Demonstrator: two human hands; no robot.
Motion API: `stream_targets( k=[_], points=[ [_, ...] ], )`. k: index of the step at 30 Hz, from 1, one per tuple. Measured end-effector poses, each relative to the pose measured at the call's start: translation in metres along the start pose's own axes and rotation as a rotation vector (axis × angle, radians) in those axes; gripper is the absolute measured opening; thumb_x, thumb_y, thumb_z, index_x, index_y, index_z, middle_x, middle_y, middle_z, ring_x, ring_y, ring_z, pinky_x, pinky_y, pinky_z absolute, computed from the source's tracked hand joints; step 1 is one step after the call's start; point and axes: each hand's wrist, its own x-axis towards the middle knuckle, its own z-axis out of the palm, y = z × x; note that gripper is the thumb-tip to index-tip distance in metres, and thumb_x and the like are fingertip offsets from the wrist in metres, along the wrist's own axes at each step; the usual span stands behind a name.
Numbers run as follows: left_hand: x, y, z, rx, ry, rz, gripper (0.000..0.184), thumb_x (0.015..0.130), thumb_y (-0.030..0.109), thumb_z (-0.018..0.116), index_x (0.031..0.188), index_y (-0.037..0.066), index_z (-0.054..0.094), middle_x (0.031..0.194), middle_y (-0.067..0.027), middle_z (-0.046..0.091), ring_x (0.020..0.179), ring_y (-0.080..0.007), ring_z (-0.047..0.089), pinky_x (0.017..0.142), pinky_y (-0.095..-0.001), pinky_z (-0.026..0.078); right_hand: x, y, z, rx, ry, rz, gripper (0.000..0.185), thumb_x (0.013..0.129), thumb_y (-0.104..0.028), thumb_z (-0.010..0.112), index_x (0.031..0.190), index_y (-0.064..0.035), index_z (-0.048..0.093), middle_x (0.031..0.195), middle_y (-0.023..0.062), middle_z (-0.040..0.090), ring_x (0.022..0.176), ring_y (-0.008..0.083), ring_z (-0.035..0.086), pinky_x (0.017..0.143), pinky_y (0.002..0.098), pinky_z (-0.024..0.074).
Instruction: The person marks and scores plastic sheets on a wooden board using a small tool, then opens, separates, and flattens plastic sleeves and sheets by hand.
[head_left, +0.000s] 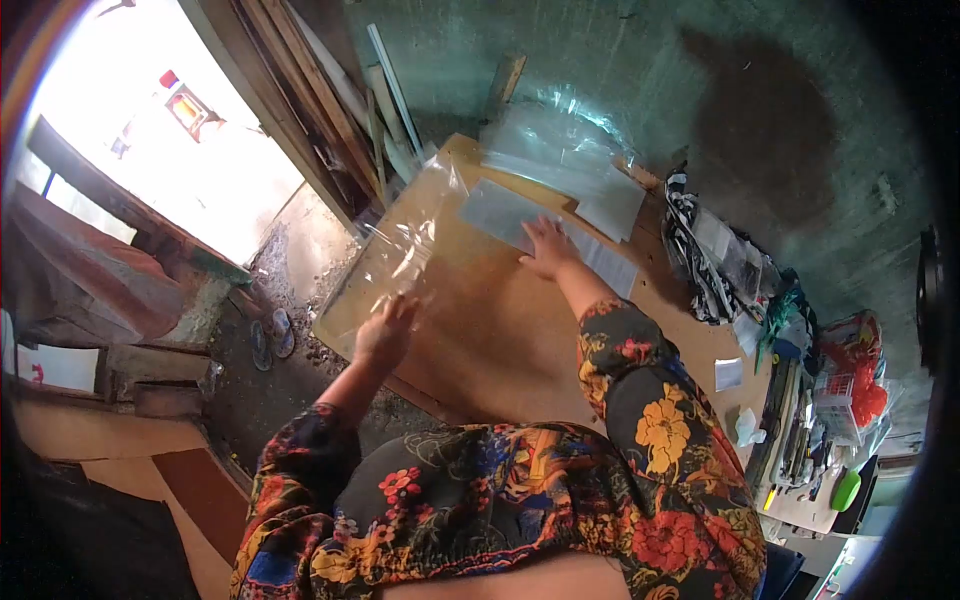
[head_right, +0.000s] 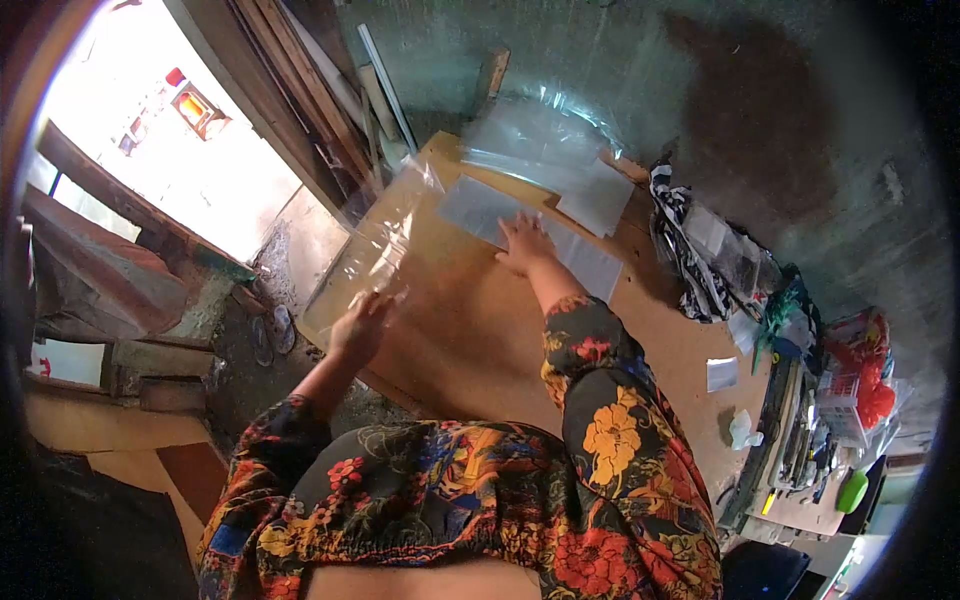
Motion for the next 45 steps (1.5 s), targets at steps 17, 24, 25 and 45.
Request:
stream_targets(
  k=[17,24,25,45],
  points=[
    [0.006,0.056,0.008,-0.247,0.050,0.053,0.052,0.074,0.044,0.057,0.111,0.007,0.052,0.116,-0.0126,0.045,0.096,-0.0346,0.049,0.079,-0.0425,0.042,-0.170,0.020,-0.009,0.183,0.108,0.056,0.016,0.082,-0.016,0.044,0.085,-0.0055,0.055,0.078,0.0138,0.061,0.071,0.0320,0.060,0.061,0.0395,0.0490],
    [0.033,0.131,-0.003,-1.989,-0.998,-0.583,0.041,0.082,0.033,0.052,0.104,-0.002,0.052,0.099,-0.0178,0.057,0.085,-0.0283,0.059,0.070,-0.0399,0.047,-0.253,0.000,-0.013,0.195,0.370,-0.120,0.023,0.070,-0.008,0.053,0.092,-0.0071,0.056,0.098,0.0064,0.058,0.087,0.0241,0.057,0.070,0.0320,0.0494],
    [0.031,0.139,0.001,-1.783,-0.865,-0.526,0.037,0.082,0.029,0.052,0.103,-0.001,0.052,0.098,-0.0162,0.058,0.084,-0.0264,0.059,0.068,-0.0387,0.049,-0.261,0.001,-0.010,0.212,0.353,-0.163,0.023,0.070,-0.008,0.053,0.093,-0.0066,0.056,0.100,0.0074,0.056,0.091,0.0247,0.056,0.073,0.0329,0.0486],
    [0.001,0.241,-0.036,-1.887,-0.929,-0.167,0.028,0.086,0.015,0.047,0.108,-0.002,0.050,0.100,-0.0112,0.057,0.087,-0.0221,0.058,0.079,-0.0349,0.048,-0.281,0.011,-0.064,0.838,0.508,0.069,0.012,0.068,-0.007,0.064,0.064,-0.0025,0.054,0.061,0.0092,0.053,0.056,0.0214,0.053,0.051,0.0313,0.0413]
  ],
)
